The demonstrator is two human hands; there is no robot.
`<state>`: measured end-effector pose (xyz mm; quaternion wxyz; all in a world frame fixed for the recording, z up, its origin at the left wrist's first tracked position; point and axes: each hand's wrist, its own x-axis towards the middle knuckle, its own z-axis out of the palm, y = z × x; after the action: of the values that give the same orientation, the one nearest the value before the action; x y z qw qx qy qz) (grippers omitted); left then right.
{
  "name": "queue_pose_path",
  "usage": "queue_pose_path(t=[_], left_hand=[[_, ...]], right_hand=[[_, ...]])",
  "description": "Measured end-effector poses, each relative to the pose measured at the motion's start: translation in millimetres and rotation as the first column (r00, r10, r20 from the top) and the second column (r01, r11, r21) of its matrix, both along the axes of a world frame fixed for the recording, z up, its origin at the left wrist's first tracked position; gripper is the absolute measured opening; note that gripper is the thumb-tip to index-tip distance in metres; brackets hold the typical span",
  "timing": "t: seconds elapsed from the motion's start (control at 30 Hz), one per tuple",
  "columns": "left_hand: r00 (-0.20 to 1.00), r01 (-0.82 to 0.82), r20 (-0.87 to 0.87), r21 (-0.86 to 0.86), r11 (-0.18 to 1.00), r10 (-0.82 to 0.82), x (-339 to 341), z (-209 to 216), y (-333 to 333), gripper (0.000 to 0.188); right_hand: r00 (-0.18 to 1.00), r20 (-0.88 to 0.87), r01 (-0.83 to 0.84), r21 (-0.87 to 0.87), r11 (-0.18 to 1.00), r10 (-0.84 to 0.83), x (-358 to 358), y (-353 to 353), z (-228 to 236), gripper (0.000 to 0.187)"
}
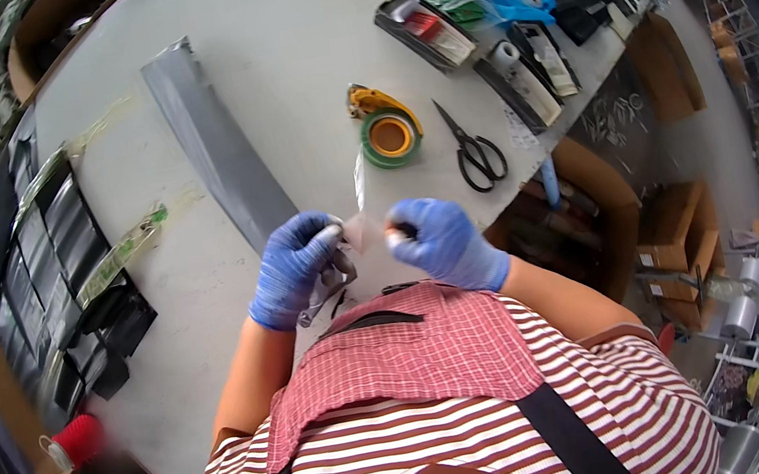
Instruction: The person selects rolls of printed material from a box, inserts them into plastic sleeves, applies shipping labels, and seals the ends with adhesive tape.
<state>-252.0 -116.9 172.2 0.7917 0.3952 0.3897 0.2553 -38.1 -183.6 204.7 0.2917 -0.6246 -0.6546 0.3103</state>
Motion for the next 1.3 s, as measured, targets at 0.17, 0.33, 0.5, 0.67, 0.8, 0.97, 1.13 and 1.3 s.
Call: queue_pose_path(t=[0.17,0.33,0.5,0.67,0.8,0.97,1.13,1.3], left_hand=[[0.912,0.034,-0.325,0.667,0.744,0.250,-64.8,-35.5,58.7,0.011],[0.815,0.099,-0.184,0.978,0.181,0.549,-107.0,-46.8,111.1,0.016],[0.717,0.492,-0.437,0.869,0.051,0.543,-140.0,-96.2,148.9,0.020],[0.484,0.780,-0.789,0.585,0.221,0.377,-134.9,-72.7,141.2,0.027],[0.569,0.724,-0.689,0.678,0.124,0.450,-99.4,-63.8,145.0,0.046],[0.197,0.798,-0.853,0.426,0.427,0.484,-42.0,-96.1,171.3,0.049],[-0.180,0.753,-0.933,0.072,0.654,0.310,15.8,-79.6,175.4,0.053],[0.053,0.370,-0.930,0.356,0.858,0.363,2.6,-66.1,140.7,0.071]], right_hand=[[0.928,0.293,0.245,-0.022,0.969,-0.229,80.6,-18.9,-26.2,0.010],[0.745,0.538,0.537,-0.135,0.833,-0.394,192.5,-88.0,-81.9,0.018],[0.684,0.675,0.599,-0.305,0.740,-0.276,231.2,-143.0,-143.0,0.022],[0.685,0.724,0.603,-0.499,0.623,-0.082,219.8,-164.3,-182.8,0.026],[0.698,0.644,0.413,-0.719,0.559,0.313,230.6,-171.4,-235.5,0.033],[0.796,0.265,0.034,-0.917,0.397,0.544,201.8,-103.4,-193.0,0.041],[0.984,0.120,0.009,-0.775,0.632,0.133,163.9,-10.5,-87.6,0.033],[0.902,0.299,-0.203,-0.343,0.917,0.311,146.8,77.9,-61.8,0.020]])
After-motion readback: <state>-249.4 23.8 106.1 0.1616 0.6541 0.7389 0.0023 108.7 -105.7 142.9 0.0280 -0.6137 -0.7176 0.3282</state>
